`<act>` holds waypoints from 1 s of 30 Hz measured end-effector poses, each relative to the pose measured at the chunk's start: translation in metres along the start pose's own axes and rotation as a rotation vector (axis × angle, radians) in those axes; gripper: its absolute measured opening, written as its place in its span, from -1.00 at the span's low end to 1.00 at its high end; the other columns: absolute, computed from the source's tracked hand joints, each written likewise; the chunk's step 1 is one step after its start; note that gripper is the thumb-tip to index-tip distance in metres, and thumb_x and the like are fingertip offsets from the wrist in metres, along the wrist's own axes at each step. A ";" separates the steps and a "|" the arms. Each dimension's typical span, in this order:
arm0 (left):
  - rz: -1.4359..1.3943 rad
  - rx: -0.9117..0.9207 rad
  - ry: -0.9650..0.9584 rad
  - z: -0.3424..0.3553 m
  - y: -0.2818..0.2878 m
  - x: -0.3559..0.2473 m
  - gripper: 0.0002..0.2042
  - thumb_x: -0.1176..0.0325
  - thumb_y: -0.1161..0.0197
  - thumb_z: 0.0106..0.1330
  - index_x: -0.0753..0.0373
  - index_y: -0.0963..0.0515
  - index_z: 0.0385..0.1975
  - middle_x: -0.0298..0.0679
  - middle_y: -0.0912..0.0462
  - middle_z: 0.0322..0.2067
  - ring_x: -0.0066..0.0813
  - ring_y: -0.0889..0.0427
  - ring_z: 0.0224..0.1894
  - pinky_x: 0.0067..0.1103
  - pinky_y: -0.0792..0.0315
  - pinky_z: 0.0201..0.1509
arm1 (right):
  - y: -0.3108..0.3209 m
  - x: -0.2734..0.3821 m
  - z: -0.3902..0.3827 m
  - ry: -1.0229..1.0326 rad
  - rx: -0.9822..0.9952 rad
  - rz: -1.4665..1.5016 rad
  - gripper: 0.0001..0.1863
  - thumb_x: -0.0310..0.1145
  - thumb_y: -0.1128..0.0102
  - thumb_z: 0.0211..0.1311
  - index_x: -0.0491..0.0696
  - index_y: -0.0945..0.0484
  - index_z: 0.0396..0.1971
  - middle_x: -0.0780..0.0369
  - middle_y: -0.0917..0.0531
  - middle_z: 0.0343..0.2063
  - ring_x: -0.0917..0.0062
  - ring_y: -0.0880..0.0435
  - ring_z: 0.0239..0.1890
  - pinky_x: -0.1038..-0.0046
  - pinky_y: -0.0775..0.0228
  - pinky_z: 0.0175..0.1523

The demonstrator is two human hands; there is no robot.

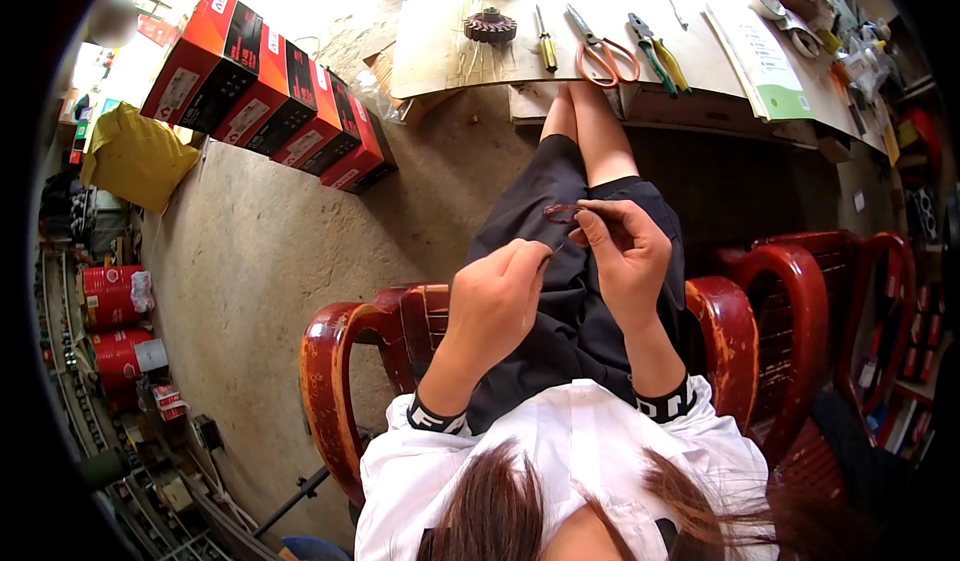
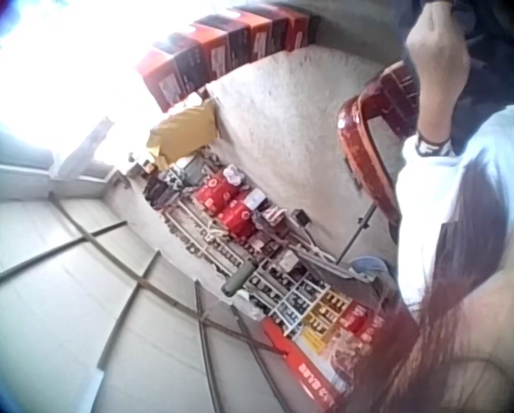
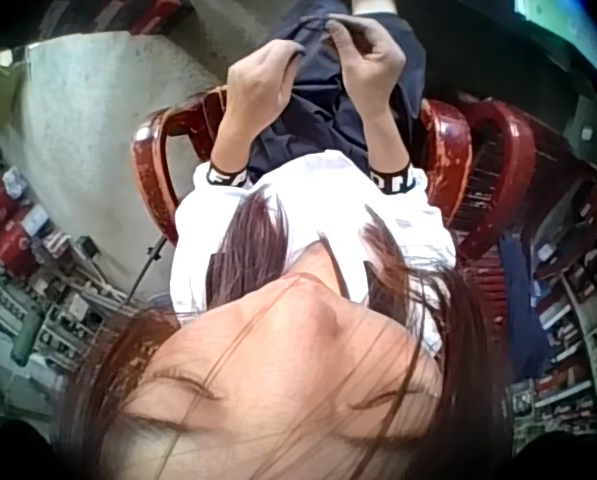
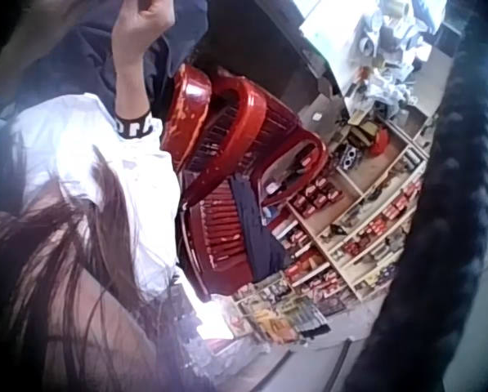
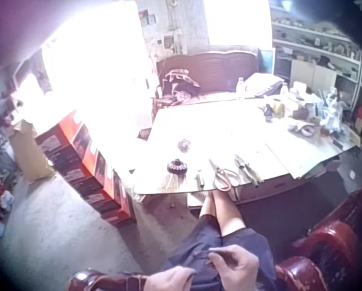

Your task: The person sits at a workbench and uses a screwdriver to adjust the copper windings on a circular electrical component, likely a motor stator. They repeatedly insert the screwdriver into the slots to push or separate the wires, then set the tool down to inspect the component by hand.

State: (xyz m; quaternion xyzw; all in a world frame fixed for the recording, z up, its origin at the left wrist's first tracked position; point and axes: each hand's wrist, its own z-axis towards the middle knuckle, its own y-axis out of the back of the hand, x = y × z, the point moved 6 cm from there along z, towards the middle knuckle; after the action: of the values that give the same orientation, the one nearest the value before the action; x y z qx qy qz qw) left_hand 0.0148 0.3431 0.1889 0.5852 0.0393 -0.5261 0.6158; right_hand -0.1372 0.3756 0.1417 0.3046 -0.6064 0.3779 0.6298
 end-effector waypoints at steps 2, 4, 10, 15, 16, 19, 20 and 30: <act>0.086 -0.028 -0.080 0.004 0.008 -0.004 -0.89 0.58 -0.25 0.13 0.30 -0.54 -0.36 -0.14 -0.54 -0.50 -0.13 -0.55 -0.46 -0.44 -0.43 -0.41 | -0.002 0.009 0.000 0.124 0.023 -0.135 -0.90 -0.53 -0.31 0.20 -0.22 -0.63 -0.30 0.24 -0.68 -0.46 0.63 -0.67 -0.46 0.64 -0.50 -0.32; 0.155 -0.050 -0.145 0.007 0.014 -0.004 -0.87 0.60 -0.25 0.07 0.29 -0.54 -0.37 -0.17 -0.54 -0.51 -0.17 -0.53 -0.47 -0.44 -0.42 -0.43 | -0.003 0.021 0.001 0.257 0.061 -0.264 -0.89 -0.54 -0.33 0.14 -0.20 -0.63 -0.32 0.20 -0.67 -0.47 0.55 -0.68 -0.48 0.59 -0.49 -0.35; 0.225 -0.043 -0.269 0.016 0.028 -0.003 -0.80 0.66 -0.24 -0.03 0.27 -0.56 -0.38 -0.24 -0.55 -0.52 -0.29 -0.50 -0.48 -0.47 -0.39 -0.45 | -0.018 0.037 -0.003 0.443 0.404 -0.334 -0.83 -0.55 -0.38 0.02 -0.19 -0.63 -0.34 0.14 -0.63 -0.46 0.32 -0.64 -0.46 0.47 -0.45 -0.38; 0.010 -0.007 -0.215 0.017 0.029 0.019 -0.86 0.61 -0.23 0.05 0.28 -0.58 -0.39 -0.24 -0.55 -0.54 -0.33 -0.49 -0.50 -0.51 -0.36 -0.45 | -0.018 0.023 -0.006 0.111 0.536 -0.038 -0.91 -0.58 -0.29 0.15 -0.22 -0.63 -0.33 0.22 -0.64 -0.48 0.56 -0.71 -0.43 0.60 -0.52 -0.34; -0.054 -0.009 -0.192 0.016 0.027 0.023 -0.87 0.61 -0.23 0.07 0.28 -0.58 -0.38 -0.24 -0.55 -0.54 -0.34 -0.48 -0.50 -0.52 -0.36 -0.44 | -0.018 0.017 -0.008 0.044 0.540 0.024 -0.92 -0.58 -0.27 0.18 -0.23 -0.63 -0.32 0.24 -0.65 -0.47 0.60 -0.71 -0.41 0.62 -0.53 -0.33; -0.192 0.008 -0.111 0.012 0.018 0.030 -0.89 0.60 -0.24 0.11 0.31 -0.59 -0.36 -0.22 -0.55 -0.54 -0.36 -0.49 -0.52 -0.54 -0.37 -0.43 | -0.019 0.007 -0.011 -0.134 0.506 0.229 -0.90 -0.55 -0.24 0.25 -0.25 -0.61 -0.28 0.26 -0.68 -0.42 0.66 -0.70 -0.39 0.64 -0.54 -0.31; -0.229 0.016 -0.082 0.010 0.014 0.032 -0.89 0.60 -0.24 0.13 0.32 -0.60 -0.35 -0.21 -0.55 -0.54 -0.37 -0.50 -0.52 -0.55 -0.38 -0.43 | -0.019 0.004 -0.012 -0.189 0.487 0.300 -0.89 -0.53 -0.23 0.27 -0.25 -0.61 -0.26 0.26 -0.69 -0.40 0.67 -0.70 -0.38 0.65 -0.54 -0.31; -0.578 -0.061 0.298 -0.011 -0.023 0.031 -0.95 0.59 -0.21 0.21 0.37 -0.56 -0.35 -0.11 -0.54 -0.55 -0.22 -0.55 -0.53 -0.51 -0.41 -0.42 | -0.016 0.003 -0.014 -0.005 0.113 0.085 -0.90 -0.48 -0.25 0.28 -0.20 -0.58 -0.31 0.29 -0.65 -0.43 0.75 -0.60 -0.46 0.72 -0.43 -0.33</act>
State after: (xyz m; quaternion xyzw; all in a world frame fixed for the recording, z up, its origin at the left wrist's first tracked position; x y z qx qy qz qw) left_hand 0.0189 0.3382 0.1493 0.6017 0.3091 -0.5863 0.4458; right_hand -0.1161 0.3792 0.1446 0.3142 -0.5981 0.4372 0.5936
